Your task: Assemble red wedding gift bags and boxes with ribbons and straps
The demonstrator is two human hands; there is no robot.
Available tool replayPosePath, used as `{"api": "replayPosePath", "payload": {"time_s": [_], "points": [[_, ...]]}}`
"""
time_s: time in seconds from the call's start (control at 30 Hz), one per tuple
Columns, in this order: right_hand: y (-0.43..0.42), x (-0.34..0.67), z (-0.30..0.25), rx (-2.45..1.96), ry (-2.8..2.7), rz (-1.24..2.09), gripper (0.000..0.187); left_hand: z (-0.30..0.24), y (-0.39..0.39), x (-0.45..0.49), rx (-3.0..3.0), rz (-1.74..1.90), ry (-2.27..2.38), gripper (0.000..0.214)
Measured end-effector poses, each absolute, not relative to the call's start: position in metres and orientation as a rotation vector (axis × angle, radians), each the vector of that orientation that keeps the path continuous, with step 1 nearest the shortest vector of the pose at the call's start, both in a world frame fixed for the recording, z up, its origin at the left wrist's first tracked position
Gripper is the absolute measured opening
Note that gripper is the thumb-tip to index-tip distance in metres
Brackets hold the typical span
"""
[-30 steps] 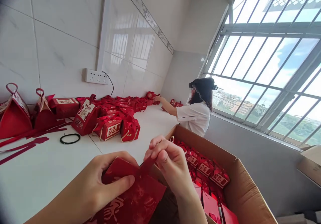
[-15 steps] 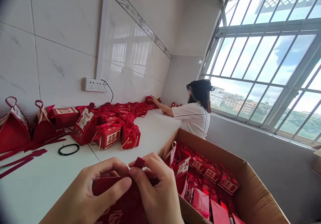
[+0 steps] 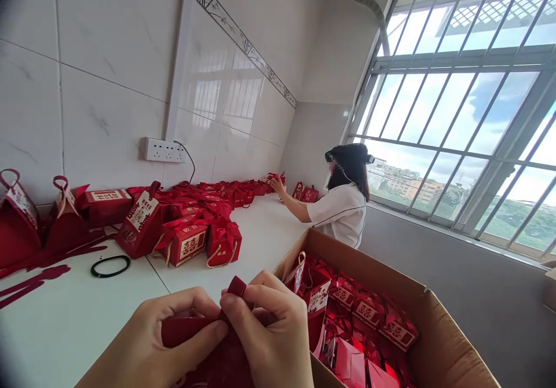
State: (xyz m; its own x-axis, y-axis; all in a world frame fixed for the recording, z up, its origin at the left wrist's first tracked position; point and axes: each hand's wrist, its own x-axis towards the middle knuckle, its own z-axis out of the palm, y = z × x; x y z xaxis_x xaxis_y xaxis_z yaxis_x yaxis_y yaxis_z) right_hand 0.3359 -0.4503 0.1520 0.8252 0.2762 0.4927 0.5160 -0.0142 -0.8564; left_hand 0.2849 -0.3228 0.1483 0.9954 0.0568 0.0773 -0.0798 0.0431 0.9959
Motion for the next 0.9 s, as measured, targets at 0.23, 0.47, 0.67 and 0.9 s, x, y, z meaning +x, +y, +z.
{"api": "replayPosePath", "payload": {"time_s": [0.23,0.47,0.67,0.9], "points": [[-0.452,0.34,0.161,-1.675,-0.681,-0.304,0.02,0.154,-0.318,0.284,1.449,0.076,0.035,0.017],[-0.449,0.339,0.166,-1.69,-0.636,-0.263,0.021,0.158,-0.319,0.28,1.431,0.129,0.069,0.011],[-0.449,0.339,0.168,-1.702,-0.656,-0.274,0.022,0.155,-0.32,0.281,1.417,0.115,0.035,0.011],[-0.452,0.342,0.166,-1.698,-0.714,-0.321,0.025,0.153,-0.325,0.281,1.481,0.225,0.032,0.015]]}}
